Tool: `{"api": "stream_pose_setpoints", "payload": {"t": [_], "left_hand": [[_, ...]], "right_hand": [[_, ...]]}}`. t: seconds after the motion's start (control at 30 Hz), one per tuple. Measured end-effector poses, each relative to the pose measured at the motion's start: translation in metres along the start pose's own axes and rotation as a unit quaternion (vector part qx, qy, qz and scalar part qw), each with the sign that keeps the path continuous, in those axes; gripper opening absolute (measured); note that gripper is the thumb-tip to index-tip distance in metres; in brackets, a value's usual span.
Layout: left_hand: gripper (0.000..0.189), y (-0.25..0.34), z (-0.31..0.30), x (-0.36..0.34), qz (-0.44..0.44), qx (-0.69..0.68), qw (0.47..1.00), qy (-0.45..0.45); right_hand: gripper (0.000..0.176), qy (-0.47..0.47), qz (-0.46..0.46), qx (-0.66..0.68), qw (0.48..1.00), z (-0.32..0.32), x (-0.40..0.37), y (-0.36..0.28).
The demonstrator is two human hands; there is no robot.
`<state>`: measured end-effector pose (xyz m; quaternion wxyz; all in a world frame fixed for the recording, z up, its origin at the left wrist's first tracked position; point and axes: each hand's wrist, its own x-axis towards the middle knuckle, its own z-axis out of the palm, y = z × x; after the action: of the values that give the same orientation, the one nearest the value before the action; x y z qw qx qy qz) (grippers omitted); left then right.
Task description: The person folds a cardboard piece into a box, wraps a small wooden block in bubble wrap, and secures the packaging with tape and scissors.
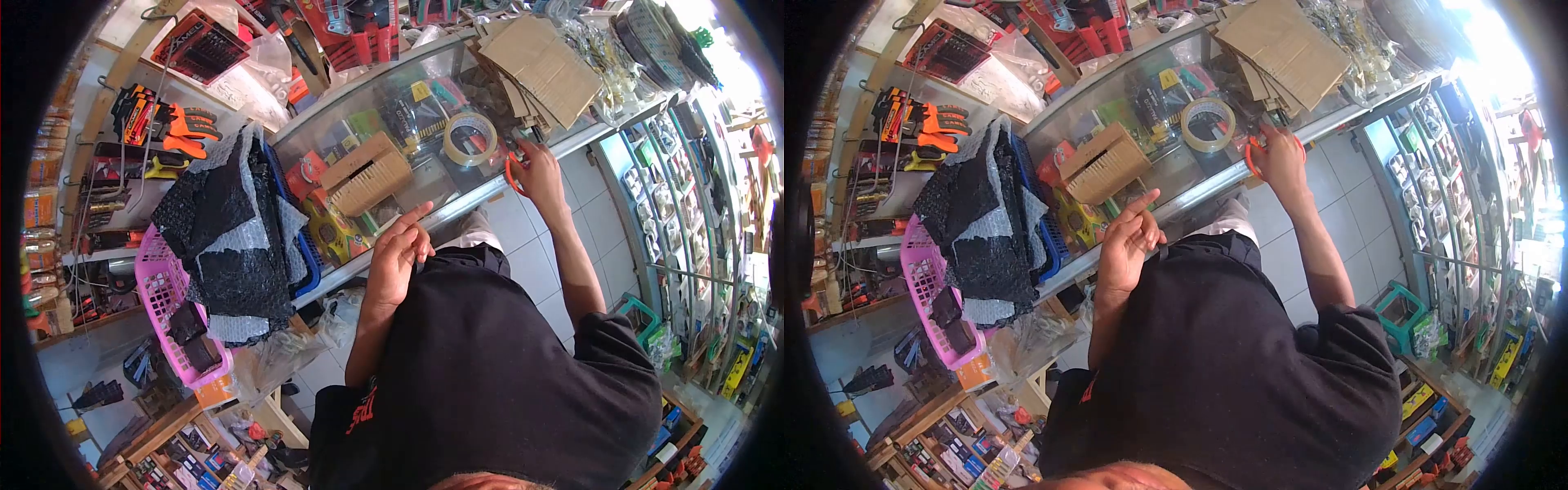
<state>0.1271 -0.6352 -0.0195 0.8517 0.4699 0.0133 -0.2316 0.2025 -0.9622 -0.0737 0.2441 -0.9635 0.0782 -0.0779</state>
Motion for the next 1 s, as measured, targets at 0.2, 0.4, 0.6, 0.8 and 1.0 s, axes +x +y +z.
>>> {"api": "stream_pose_setpoints", "payload": {"t": [0.2, 0.4, 0.6, 0.8, 1.0], "left_hand": [[0.063, 0.008, -0.001, -0.002, -0.001, -0.033, 0.999, -0.023], [0.069, 0.015, -0.003, -0.008, 0.012, -0.118, 0.991, -0.063], [0.077, 0.018, -0.007, -0.014, 0.012, -0.207, 0.968, -0.142], [0.086, 0.025, -0.009, -0.019, 0.007, -0.201, 0.967, -0.156], [0.097, 0.029, 0.003, -0.023, 0.046, -0.053, 0.989, -0.133]], "right_hand": [[0.049, 0.009, -0.036, -0.097, 0.995, 0.002, 0.012, -0.014], [0.032, -0.027, -0.090, -0.086, 0.992, 0.008, 0.031, -0.002], [0.020, -0.039, -0.095, -0.058, 0.993, -0.005, 0.032, -0.013], [0.032, -0.039, -0.100, -0.098, 0.989, 0.008, 0.030, 0.002], [0.047, 0.071, -0.133, -0.025, 0.988, -0.022, 0.005, -0.035]]}}
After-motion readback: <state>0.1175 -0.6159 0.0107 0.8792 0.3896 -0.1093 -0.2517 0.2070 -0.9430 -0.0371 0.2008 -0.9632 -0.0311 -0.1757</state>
